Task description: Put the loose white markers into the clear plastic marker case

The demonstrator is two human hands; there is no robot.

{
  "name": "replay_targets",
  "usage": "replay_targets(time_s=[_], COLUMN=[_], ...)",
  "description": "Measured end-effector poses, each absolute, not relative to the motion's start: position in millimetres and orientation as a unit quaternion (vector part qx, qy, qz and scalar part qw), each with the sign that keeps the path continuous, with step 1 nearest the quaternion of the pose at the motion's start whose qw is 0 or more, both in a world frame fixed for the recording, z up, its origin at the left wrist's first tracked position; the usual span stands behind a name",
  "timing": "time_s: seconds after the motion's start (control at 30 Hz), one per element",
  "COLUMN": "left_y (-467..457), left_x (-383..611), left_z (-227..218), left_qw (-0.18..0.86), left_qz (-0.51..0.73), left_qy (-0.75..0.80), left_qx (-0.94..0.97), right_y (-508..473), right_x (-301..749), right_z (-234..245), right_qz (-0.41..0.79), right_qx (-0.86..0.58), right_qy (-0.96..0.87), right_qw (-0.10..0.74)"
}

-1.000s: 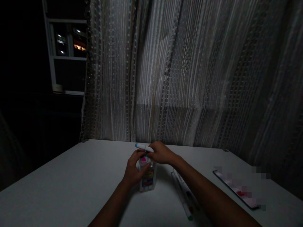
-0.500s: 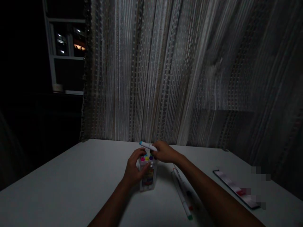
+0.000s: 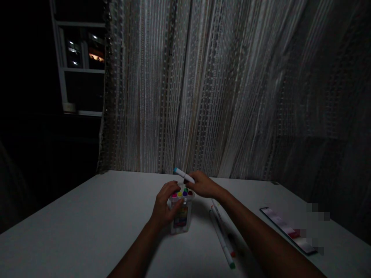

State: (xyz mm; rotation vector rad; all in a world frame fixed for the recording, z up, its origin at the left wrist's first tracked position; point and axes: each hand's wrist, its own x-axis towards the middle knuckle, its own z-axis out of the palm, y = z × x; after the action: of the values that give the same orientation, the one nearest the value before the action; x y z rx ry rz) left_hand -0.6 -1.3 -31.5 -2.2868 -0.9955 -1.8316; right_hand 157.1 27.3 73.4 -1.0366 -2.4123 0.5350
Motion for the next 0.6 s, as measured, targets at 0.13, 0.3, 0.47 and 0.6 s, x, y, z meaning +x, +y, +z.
replay_targets(time_s=[0.13, 0.3, 0.47, 0.6], left_y=[-0.9, -0.8, 0.1, 0.6], left_x=[-0.8, -0.2, 0.6, 1.0], left_z=[-32.4, -33.1, -32.7, -31.4], left_qw=[0.027, 0.019, 0.019, 0.013], left_qz=[-0.595, -0.598, -0.595, -0.59], left_qy=[-0.32, -0.321, -0.327, -0.325], left_qx=[-0.737, -0.734, -0.734, -0.739], right_y=[26.6, 18.9, 12.7, 15.3], right_x=[155.4, 155.6, 153.3, 149.9], right_z=[78.3, 86.0, 83.5, 77.2], right_qz=[0.173, 0.093, 0.08, 0.155], right_qx=[-0.373, -0.413, -0.439, -0.37], right_qy=[-0.867, -0.864, -0.873, -0.893], right_qw=[0.28, 0.274, 0.197, 0.206])
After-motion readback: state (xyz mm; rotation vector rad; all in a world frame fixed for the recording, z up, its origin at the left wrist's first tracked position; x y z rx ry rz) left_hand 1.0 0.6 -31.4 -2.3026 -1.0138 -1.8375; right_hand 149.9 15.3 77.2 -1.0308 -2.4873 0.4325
